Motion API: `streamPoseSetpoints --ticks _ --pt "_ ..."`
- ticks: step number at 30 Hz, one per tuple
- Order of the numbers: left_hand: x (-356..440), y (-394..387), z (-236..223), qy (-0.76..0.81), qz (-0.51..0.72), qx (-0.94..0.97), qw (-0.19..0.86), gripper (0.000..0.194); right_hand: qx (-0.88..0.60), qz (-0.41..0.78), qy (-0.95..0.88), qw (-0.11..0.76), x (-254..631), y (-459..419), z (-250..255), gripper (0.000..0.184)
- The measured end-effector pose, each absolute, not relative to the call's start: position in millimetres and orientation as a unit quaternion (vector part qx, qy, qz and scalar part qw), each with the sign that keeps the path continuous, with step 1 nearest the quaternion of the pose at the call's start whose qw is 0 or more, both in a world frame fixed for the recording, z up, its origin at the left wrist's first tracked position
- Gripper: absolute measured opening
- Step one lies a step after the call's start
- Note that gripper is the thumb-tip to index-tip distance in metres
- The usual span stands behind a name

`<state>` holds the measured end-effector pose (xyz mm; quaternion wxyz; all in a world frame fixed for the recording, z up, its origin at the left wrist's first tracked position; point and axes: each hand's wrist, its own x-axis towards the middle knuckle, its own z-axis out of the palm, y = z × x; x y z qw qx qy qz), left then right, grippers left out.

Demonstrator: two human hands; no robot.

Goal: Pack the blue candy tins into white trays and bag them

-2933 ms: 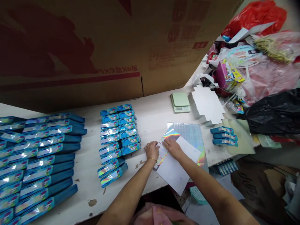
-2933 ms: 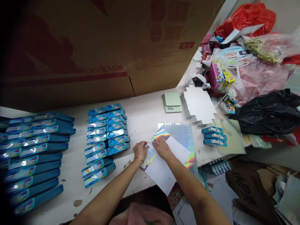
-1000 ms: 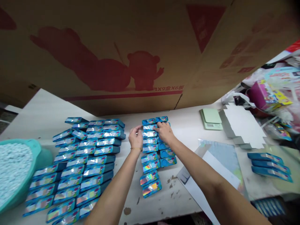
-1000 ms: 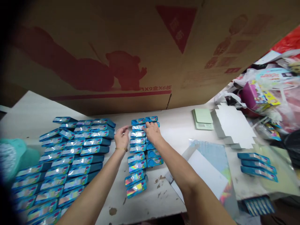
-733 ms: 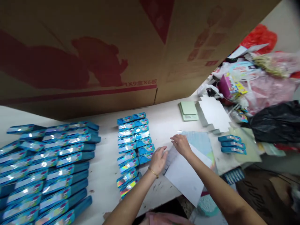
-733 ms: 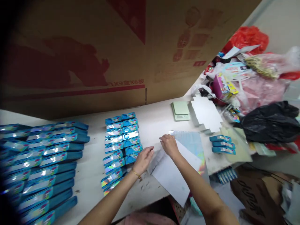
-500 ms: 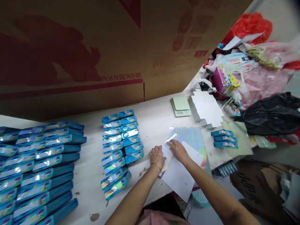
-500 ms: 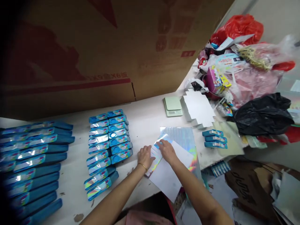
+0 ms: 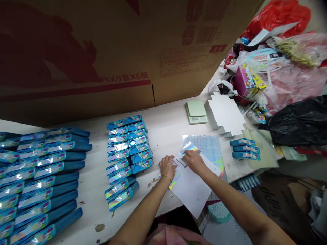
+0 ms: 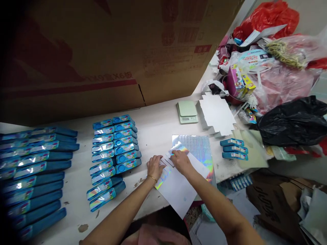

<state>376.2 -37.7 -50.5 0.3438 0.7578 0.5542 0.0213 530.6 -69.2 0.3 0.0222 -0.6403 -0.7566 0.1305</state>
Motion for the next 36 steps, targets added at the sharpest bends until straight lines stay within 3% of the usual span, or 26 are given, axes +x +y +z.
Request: streamPoseSetpoints --ticks 5,9,11,17,24,28,36 --pt "372 -36 -45 0.566 0.099 0.684 0.449 0.038 -0.683 0.250 -0.670 0.148 513 -52 73 0.012" --pt "350 -30 -10 0.527 0.313 0.417 0.671 0.031 -0.697 0.387 -0.530 0.287 493 -20 94 0.009" --pt "333 -21 16 0.495 0.398 0.268 0.724 0.036 -0.687 0.466 -0.441 0.342 478 -4 93 0.012" --pt "274 27 56 0.522 0.481 0.200 0.675 0.049 -0.610 0.583 -0.328 0.423 409 32 87 0.020" --pt "191 109 34 0.577 0.544 0.244 0.559 0.046 -0.633 0.451 -0.341 0.528 318 103 47 0.022" --pt "163 160 11 0.619 0.545 0.242 0.510 0.038 -0.686 0.334 -0.422 0.490 287 147 23 0.021" --pt "161 199 -27 0.645 0.526 0.234 0.502 0.036 -0.796 0.152 -0.513 0.284 277 175 9 0.019"
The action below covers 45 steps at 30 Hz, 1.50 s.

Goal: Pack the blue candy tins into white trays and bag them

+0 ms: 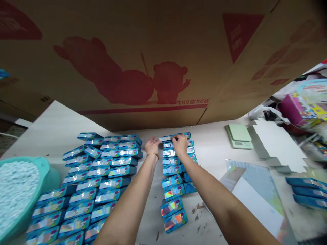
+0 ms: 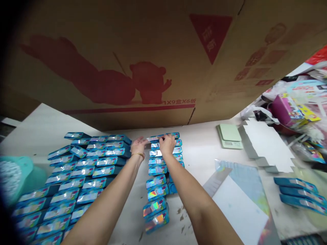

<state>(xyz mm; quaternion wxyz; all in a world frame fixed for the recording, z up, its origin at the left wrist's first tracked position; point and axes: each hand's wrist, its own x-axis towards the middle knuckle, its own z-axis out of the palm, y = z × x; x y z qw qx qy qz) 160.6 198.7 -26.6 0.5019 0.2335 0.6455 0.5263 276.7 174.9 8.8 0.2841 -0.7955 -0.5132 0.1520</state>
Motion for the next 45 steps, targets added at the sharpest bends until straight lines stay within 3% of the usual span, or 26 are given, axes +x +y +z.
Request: streamPoseSetpoints --ticks 8,15,21,24,28,34,38,41,45 --pt "171 192 -43 0.685 0.469 0.284 0.481 0.038 -0.784 0.083 -0.587 0.183 283 170 11 0.025" --pt "153 171 -18 0.673 0.430 0.435 0.416 0.028 -0.632 0.023 -0.774 0.034 297 163 23 0.037" --pt "184 115 1 0.611 0.284 0.705 0.221 0.042 -0.675 0.049 -0.730 0.098 331 140 37 0.040" --pt "201 85 3 0.613 0.223 0.739 0.168 0.043 -0.616 0.061 -0.775 0.126 325 138 41 0.037" --pt "193 84 2 0.642 0.257 0.700 0.178 0.043 -0.588 0.068 -0.796 0.125 297 154 41 0.036" --pt "175 166 -5 0.690 0.346 0.533 0.347 0.039 -0.602 0.062 -0.793 0.072 288 160 21 0.041" --pt "165 188 -8 0.708 0.332 0.499 0.374 0.032 -0.584 0.077 -0.807 0.038 299 159 17 0.045" --pt "159 156 -3 0.721 0.305 0.522 0.338 0.038 -0.584 0.081 -0.806 0.062 303 160 21 0.040" --pt "177 74 2 0.622 0.196 0.737 0.177 0.051 -0.581 0.052 -0.806 0.102 294 159 17 0.044"
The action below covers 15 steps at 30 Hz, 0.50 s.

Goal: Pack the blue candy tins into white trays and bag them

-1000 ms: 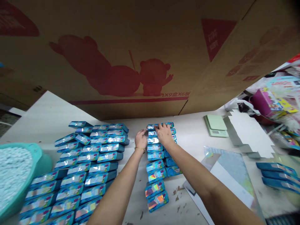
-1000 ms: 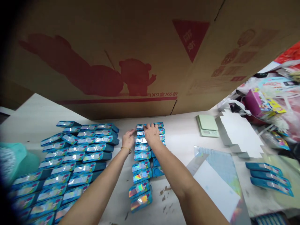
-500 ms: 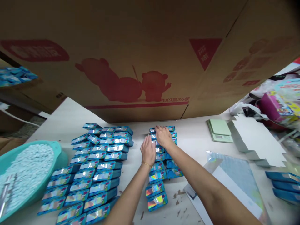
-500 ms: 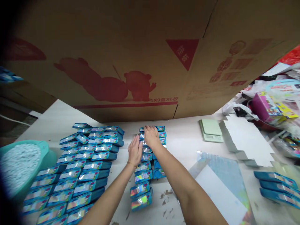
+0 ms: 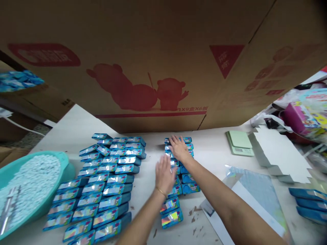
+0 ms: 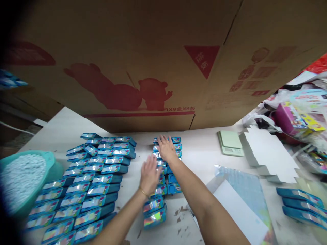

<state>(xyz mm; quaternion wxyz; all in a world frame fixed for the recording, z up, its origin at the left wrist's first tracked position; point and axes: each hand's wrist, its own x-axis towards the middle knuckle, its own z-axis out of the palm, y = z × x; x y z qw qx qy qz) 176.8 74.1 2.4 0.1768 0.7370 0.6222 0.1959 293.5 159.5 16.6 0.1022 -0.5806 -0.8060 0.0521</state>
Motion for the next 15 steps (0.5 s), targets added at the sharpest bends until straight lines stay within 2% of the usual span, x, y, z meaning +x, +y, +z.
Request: streamPoseSetpoints --ticks 3,6,15 --pt "197 32 0 0.580 0.121 0.798 0.114 0.058 -0.583 0.050 -0.804 0.104 280 155 7 0.053" --pt "196 22 -3 0.576 0.087 0.808 0.084 0.063 -0.602 0.055 -0.790 0.103 267 148 0 0.056" --pt "103 14 -9 0.582 0.056 0.811 0.008 0.065 -0.557 0.175 -0.801 0.132 186 140 9 0.057"
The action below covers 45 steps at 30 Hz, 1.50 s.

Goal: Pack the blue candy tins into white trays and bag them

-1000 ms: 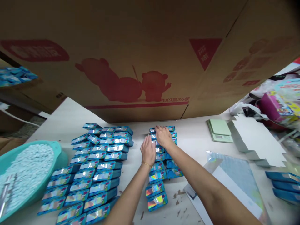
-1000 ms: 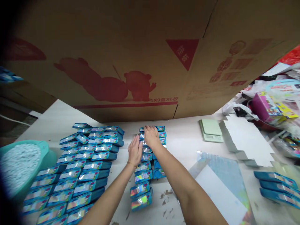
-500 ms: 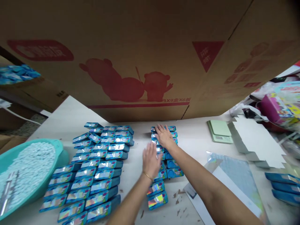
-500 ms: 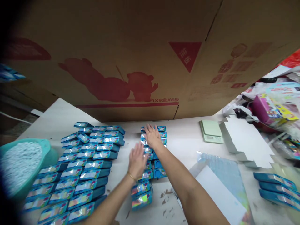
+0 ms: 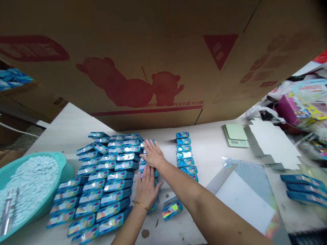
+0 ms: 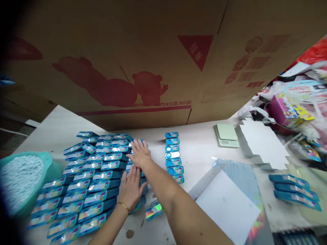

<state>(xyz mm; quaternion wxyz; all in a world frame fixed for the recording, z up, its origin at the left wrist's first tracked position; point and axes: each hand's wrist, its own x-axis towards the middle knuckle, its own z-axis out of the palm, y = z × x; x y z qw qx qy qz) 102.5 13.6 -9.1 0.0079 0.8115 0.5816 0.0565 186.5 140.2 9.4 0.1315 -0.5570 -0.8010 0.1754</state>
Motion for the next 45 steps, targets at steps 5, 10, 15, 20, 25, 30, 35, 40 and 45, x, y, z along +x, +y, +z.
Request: streamPoseSetpoints --ticks 5,10,15,20,25,30,35,40,45 --pt "134 -36 11 0.466 0.049 0.882 0.055 0.070 -0.585 0.140 -0.761 0.245 272 79 34 0.043" --pt "134 -77 4 0.453 0.026 0.886 0.096 0.061 -0.674 0.061 -0.690 0.256 446 -25 18 0.032" --pt "131 -75 6 0.554 0.104 0.823 0.073 0.058 -0.743 0.001 -0.661 0.110 533 -73 13 0.039" --pt "237 -57 31 0.423 0.139 0.864 0.238 0.045 -0.685 -0.009 -0.728 -0.019 546 -38 9 0.038" --pt "332 -14 35 0.477 0.197 0.740 0.432 0.036 -0.629 -0.031 -0.776 0.035 547 -51 27 0.028" --pt "372 5 25 0.445 0.129 0.518 0.719 0.034 -0.570 -0.094 -0.808 0.112 550 -95 53 0.028" --pt "383 -22 16 0.419 0.126 0.437 0.786 0.033 -0.583 -0.105 -0.799 0.102 574 -113 53 0.031" --pt "390 -44 7 0.410 0.150 0.485 0.758 0.029 -0.578 -0.097 -0.805 0.087 585 -117 55 0.032" --pt "389 -32 3 0.470 0.178 0.544 0.672 0.025 -0.599 -0.043 -0.800 0.010 574 -110 83 0.040"
